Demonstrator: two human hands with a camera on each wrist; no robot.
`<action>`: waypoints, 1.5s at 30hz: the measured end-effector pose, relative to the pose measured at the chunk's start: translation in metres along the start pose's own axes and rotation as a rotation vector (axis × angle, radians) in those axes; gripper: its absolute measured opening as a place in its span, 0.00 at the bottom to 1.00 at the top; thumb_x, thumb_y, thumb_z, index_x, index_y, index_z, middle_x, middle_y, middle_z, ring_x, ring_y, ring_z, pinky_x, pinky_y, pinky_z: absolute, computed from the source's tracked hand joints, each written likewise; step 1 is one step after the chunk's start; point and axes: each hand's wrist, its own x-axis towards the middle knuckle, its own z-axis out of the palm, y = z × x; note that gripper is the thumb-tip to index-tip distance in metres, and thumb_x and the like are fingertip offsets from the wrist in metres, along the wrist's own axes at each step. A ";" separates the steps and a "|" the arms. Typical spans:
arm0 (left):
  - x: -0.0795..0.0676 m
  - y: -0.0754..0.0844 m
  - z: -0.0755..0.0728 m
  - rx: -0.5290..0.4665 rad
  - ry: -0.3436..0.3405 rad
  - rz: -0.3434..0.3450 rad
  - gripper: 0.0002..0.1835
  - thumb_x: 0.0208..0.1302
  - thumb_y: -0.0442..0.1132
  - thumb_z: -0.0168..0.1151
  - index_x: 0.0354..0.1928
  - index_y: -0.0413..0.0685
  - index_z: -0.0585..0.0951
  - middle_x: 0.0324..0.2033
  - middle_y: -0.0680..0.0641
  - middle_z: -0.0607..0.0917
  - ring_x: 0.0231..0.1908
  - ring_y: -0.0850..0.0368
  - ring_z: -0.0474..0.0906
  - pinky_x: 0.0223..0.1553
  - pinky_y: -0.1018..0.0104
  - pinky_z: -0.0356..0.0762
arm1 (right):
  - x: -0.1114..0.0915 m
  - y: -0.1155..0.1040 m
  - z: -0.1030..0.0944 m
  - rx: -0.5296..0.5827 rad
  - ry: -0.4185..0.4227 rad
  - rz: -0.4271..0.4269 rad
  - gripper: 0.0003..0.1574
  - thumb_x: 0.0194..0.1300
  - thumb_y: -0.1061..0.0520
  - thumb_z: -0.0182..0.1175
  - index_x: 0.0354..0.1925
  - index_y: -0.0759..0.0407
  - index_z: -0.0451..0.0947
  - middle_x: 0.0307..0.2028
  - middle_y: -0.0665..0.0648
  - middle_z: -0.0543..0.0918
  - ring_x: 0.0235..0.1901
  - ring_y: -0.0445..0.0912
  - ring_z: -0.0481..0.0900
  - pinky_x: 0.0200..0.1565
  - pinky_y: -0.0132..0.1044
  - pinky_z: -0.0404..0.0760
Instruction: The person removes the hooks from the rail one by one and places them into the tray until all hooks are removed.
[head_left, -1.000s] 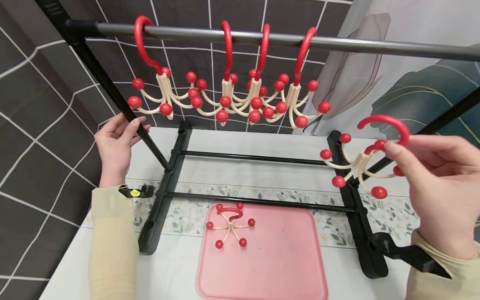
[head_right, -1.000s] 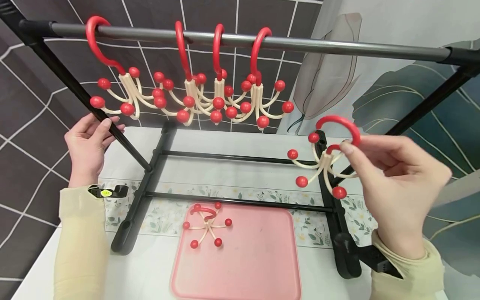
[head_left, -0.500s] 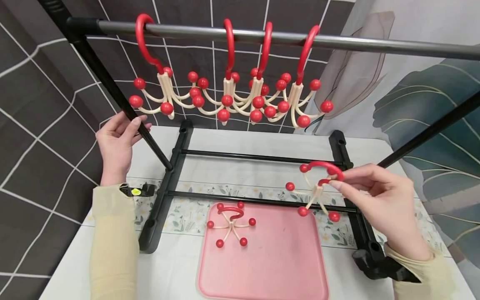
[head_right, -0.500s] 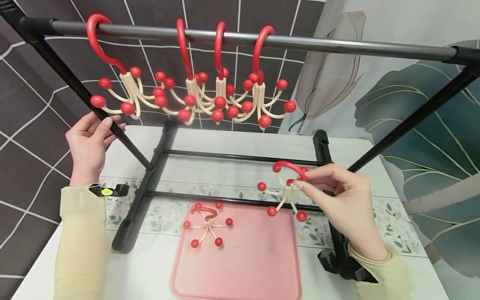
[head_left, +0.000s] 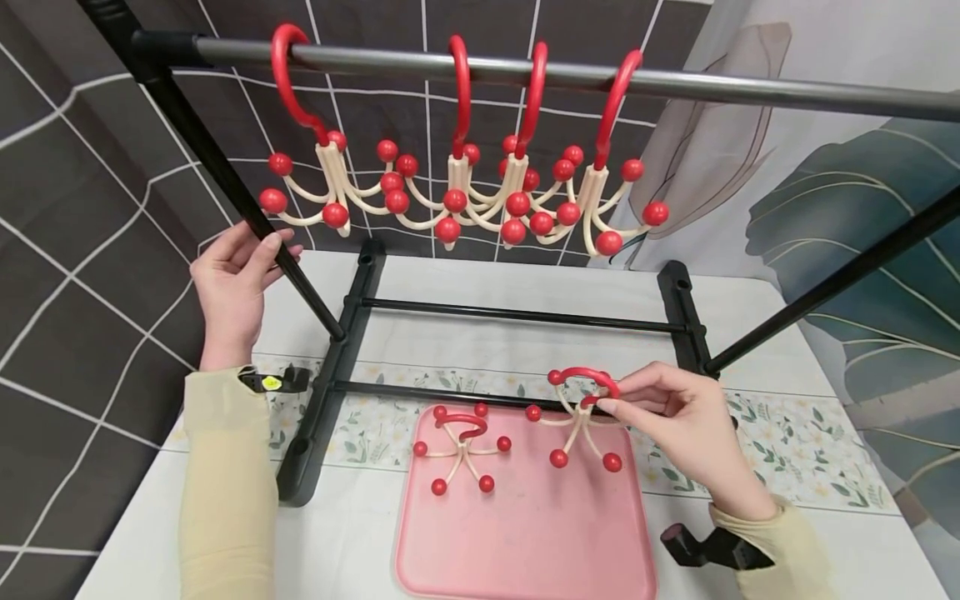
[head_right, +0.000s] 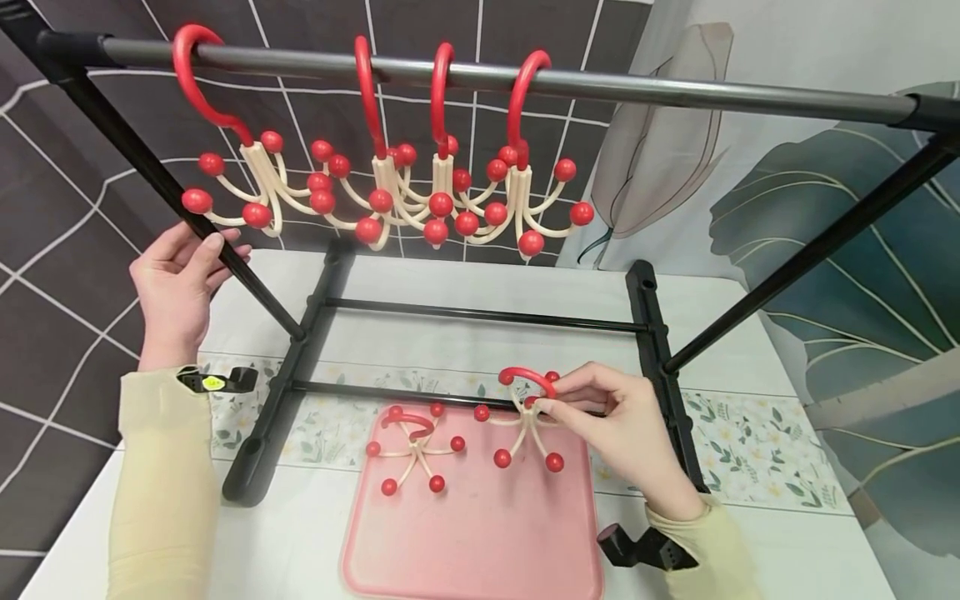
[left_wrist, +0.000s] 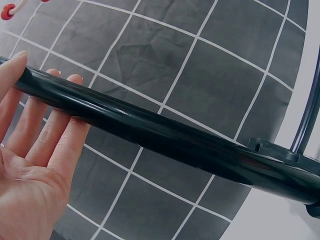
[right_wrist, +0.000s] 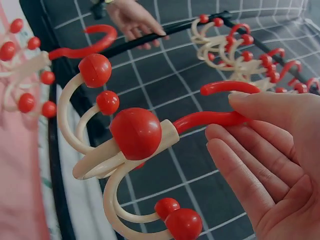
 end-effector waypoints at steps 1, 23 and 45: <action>0.000 0.000 0.000 0.001 0.000 -0.001 0.20 0.64 0.30 0.70 0.58 0.38 0.84 0.45 0.38 0.88 0.38 0.52 0.89 0.47 0.65 0.84 | -0.001 0.003 0.003 0.026 -0.008 0.011 0.15 0.54 0.80 0.70 0.38 0.67 0.85 0.34 0.62 0.88 0.32 0.46 0.89 0.33 0.35 0.88; 0.001 0.000 0.000 0.006 0.002 -0.019 0.20 0.65 0.31 0.70 0.58 0.39 0.84 0.45 0.38 0.88 0.39 0.52 0.89 0.48 0.65 0.84 | -0.016 0.038 0.039 0.129 -0.168 0.118 0.13 0.54 0.79 0.70 0.37 0.69 0.84 0.34 0.62 0.87 0.34 0.42 0.88 0.37 0.40 0.88; 0.000 -0.002 -0.001 0.009 0.007 -0.017 0.20 0.65 0.30 0.70 0.58 0.38 0.84 0.45 0.38 0.88 0.39 0.52 0.89 0.48 0.65 0.84 | -0.023 0.050 0.059 0.203 -0.202 0.197 0.12 0.55 0.74 0.73 0.37 0.66 0.83 0.34 0.65 0.87 0.34 0.50 0.89 0.35 0.42 0.89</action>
